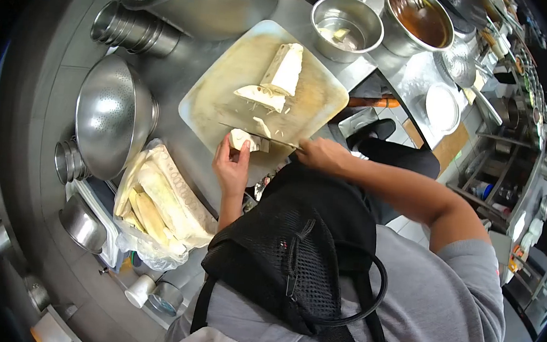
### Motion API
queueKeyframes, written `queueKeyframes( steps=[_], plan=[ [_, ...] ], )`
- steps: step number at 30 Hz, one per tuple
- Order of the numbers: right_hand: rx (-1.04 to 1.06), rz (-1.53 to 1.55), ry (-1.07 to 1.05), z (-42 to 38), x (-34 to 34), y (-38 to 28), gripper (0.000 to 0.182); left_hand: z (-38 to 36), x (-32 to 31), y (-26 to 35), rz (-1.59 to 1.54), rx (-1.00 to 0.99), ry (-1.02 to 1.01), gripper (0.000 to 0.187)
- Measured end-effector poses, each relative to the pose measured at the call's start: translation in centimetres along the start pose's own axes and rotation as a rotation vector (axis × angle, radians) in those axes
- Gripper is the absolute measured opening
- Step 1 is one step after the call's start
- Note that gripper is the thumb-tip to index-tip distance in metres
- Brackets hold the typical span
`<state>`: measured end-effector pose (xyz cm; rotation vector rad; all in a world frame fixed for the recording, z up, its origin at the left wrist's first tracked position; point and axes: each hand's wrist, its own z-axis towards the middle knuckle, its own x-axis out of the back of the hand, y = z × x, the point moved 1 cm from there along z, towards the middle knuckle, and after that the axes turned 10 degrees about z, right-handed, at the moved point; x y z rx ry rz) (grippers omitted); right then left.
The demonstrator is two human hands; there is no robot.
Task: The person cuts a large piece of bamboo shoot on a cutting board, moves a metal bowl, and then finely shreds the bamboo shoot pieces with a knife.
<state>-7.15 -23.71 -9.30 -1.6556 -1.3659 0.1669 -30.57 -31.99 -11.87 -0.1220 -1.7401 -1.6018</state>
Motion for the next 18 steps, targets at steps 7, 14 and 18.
queueKeyframes(
  steps=[7,14,18],
  plan=[
    [-0.035,0.318,-0.183,3.2,3.1,4.6,0.039,-2.5,2.7,-3.5,-0.19,-0.014,-0.078,0.037],
    [-0.138,0.702,-0.353,4.9,5.8,5.5,0.037,-2.7,1.9,-5.5,0.088,-0.033,0.166,0.037],
    [-0.129,0.913,-0.36,2.9,5.7,4.5,0.033,-1.7,0.8,-3.7,0.268,0.021,0.13,0.041]
  ],
)
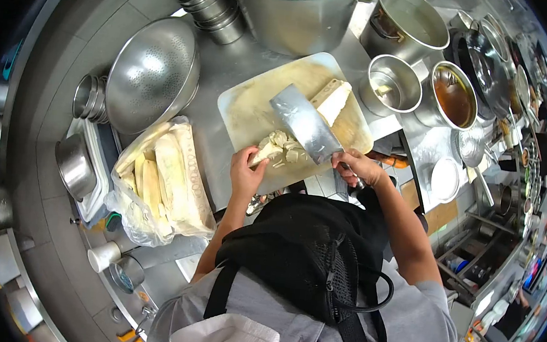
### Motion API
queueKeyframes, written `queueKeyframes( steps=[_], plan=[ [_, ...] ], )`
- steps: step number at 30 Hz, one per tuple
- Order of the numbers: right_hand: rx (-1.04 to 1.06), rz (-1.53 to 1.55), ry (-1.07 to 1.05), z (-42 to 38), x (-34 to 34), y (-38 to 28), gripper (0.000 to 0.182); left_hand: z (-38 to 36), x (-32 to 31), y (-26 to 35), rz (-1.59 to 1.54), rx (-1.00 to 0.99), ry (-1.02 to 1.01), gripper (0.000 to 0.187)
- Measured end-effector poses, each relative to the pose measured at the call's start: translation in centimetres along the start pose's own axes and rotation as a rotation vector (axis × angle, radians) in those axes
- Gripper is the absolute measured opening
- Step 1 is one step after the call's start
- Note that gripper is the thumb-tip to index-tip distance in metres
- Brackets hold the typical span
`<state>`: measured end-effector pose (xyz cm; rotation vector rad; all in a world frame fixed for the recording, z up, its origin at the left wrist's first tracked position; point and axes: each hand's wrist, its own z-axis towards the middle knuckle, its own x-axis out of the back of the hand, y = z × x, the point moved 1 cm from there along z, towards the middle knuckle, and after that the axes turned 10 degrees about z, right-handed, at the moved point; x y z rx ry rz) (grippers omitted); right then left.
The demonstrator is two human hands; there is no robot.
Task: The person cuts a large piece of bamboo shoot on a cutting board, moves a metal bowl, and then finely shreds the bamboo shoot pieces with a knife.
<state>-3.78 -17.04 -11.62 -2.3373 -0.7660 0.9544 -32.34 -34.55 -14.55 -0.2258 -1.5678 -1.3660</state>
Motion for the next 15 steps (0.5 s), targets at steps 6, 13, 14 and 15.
queueKeyframes(
  steps=[6,13,14,15],
  plan=[
    [0.078,0.219,0.102,-2.8,-1.5,0.5,0.03,1.6,1.5,2.4,0.078,-0.204,-0.08,0.055],
    [0.156,-0.274,0.293,-5.2,-2.6,2.4,0.035,1.9,0.3,-1.2,0.056,-0.113,-0.128,0.061],
    [0.144,-0.304,0.283,-5.7,-2.7,3.0,0.035,2.0,0.6,-1.5,0.06,-0.11,-0.125,0.061],
    [0.143,-0.305,0.277,-6.3,-3.1,3.2,0.035,2.0,1.0,-1.9,0.058,-0.042,-0.129,0.057]
  ],
)
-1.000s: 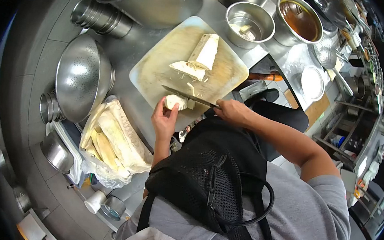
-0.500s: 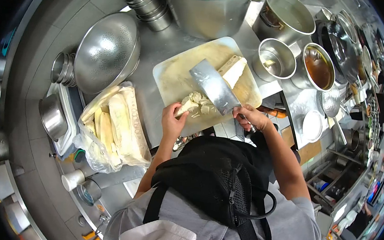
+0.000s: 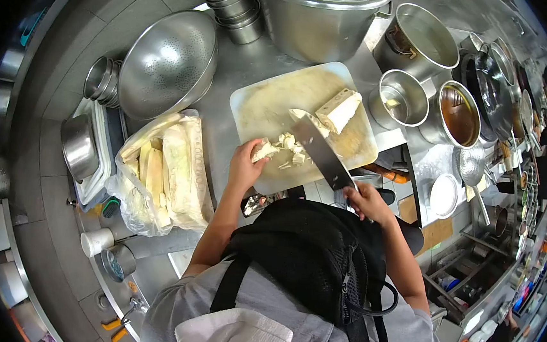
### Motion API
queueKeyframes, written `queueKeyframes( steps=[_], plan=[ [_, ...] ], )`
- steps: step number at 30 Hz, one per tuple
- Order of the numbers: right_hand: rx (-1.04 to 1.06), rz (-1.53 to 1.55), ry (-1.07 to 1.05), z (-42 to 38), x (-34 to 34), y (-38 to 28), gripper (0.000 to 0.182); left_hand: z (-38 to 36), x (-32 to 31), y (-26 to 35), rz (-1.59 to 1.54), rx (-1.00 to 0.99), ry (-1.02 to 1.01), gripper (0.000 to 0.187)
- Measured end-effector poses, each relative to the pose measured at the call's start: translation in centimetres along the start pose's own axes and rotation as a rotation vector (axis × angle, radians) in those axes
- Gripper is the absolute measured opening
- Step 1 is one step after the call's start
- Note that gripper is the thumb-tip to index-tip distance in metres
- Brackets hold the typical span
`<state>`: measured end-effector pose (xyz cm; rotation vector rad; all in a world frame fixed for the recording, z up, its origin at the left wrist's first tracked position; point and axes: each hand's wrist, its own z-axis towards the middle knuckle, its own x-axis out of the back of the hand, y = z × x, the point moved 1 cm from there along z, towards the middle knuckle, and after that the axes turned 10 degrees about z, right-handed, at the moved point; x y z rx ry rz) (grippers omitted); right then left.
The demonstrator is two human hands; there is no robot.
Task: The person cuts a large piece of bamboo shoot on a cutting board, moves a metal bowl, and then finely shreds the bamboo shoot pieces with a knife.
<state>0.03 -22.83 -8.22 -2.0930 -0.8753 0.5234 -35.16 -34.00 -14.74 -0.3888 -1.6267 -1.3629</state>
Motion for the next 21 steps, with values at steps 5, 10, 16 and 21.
queueKeyframes(
  steps=[5,10,16,21],
  plan=[
    [-0.014,-0.342,-0.092,-1.5,-0.8,0.0,0.035,-0.4,0.7,-1.4,-0.028,0.066,0.018,0.051],
    [0.082,-0.359,0.111,-0.1,-1.2,0.9,0.033,-0.8,0.9,-1.1,-0.099,0.161,-0.059,0.057],
    [0.07,-0.113,0.138,-1.0,-0.8,0.0,0.032,1.8,-0.2,3.5,0.102,-0.215,0.06,0.069],
    [0.097,-0.089,0.227,-2.5,-0.8,0.4,0.033,4.4,-3.3,7.4,0.178,-0.274,-0.062,0.068]
  ],
)
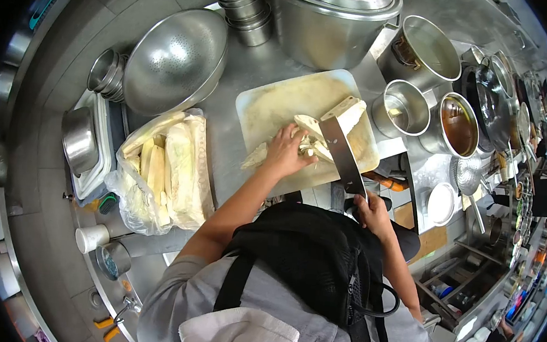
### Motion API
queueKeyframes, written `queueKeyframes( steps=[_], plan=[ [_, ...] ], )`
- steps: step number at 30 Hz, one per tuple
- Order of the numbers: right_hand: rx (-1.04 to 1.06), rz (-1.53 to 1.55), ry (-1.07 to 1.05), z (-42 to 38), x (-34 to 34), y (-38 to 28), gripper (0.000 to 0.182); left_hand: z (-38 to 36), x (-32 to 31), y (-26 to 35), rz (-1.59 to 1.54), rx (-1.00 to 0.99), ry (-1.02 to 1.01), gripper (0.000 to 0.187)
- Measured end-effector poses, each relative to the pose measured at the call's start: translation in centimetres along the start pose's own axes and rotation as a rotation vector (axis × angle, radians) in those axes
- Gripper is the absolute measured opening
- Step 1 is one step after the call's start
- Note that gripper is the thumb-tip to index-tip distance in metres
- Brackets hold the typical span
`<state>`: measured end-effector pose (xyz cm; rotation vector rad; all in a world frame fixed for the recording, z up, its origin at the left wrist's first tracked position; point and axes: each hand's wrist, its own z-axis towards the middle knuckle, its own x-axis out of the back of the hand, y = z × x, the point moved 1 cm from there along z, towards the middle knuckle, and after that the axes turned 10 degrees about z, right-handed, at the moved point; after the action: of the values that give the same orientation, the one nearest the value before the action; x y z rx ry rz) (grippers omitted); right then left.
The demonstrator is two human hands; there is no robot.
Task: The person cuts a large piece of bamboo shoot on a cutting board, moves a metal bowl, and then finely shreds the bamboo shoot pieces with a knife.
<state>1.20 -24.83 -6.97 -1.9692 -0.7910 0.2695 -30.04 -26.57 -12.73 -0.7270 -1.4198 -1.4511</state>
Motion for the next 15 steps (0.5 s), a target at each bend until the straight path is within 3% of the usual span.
queueKeyframes(
  steps=[2,7,10,15],
  plan=[
    [-0.008,-0.017,0.024,-0.8,0.0,0.9,0.031,0.6,-0.6,0.7,0.069,-0.032,-0.137,0.061],
    [-0.024,-0.027,0.045,-2.9,-0.2,1.7,0.028,0.7,-2.1,-0.7,-0.061,-0.017,-0.189,0.039],
    [-0.067,-0.037,0.03,-3.0,-0.4,2.5,0.028,1.7,-2.0,-1.3,-0.106,0.016,-0.276,0.036],
    [0.072,-0.194,0.128,-1.3,-1.1,3.3,0.03,2.5,-3.0,-2.5,-0.115,0.015,-0.276,0.035]
  ],
)
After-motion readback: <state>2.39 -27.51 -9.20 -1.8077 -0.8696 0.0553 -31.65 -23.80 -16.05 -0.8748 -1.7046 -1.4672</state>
